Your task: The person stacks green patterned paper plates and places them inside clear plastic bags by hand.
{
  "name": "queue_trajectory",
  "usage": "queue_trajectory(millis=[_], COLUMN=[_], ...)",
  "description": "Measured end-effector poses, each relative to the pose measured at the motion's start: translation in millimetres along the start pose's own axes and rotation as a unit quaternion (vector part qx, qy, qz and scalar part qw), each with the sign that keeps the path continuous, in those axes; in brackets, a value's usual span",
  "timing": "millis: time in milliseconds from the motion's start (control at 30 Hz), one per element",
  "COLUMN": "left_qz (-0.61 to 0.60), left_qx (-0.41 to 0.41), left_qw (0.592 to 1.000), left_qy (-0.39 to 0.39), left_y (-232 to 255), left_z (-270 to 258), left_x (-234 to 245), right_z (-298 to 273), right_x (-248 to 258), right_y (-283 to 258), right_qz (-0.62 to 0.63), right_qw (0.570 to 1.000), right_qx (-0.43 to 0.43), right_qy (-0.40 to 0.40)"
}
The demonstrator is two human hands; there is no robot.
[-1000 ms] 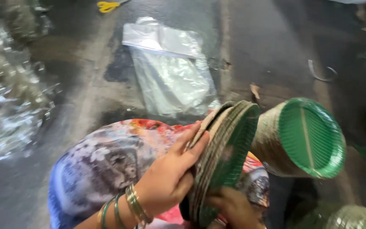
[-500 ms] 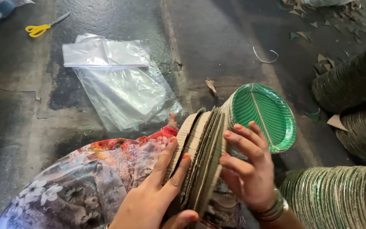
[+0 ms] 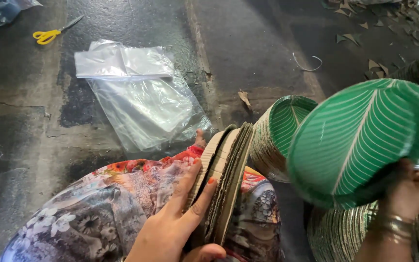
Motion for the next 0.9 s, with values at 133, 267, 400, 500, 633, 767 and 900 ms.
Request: queue_trajectory(millis=[133, 267, 400, 500, 633, 767, 900], left_qz=[0.016, 0.045, 0.051, 0.039, 0.027, 0.016, 0.004], left_qx=[0.005, -0.017, -0.013, -0.009, -0.017, -0.017, -0.034], left_qw=[1.0, 0.999, 0.999, 0.999, 0.999, 1.0, 0.999], left_qy=[-0.01, 0.015, -0.007, -0.01, -0.008, -0.008, -0.002], left_y=[-2, 1, 0, 1, 2, 4, 2], left_z=[-1, -1, -2, -1, -2, -4, -4], left_x=[-4, -6, -10, -9, -7, -3, -3], right_z=[-15, -85, -157, -181, -185, -180, -174], right_x=[-23, -122, -185, -200, -220, -222, -221], right_y=[6, -97, -244, -281, -307, -303, -305], right_qz=[-0.251, -0.039, -0.133, -0.049, -0.033, 0.009, -0.007], right_qw=[0.967, 0.981, 0.934, 0.901, 0.845, 0.85, 0.83], right_qx=[0.039, 0.073, 0.191, 0.281, 0.368, 0.337, 0.354], right_qy=[-0.028, -0.175, -0.272, -0.326, -0.386, -0.404, -0.43])
Point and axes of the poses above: each hand's wrist, its own z-axis towards the middle knuckle, its own x-axis out of the back of the hand, y = z × x, the point moved 4 cm from there along z, towards the middle knuckle, and after that the axes turned 5 degrees about z, right-handed, at the moved point
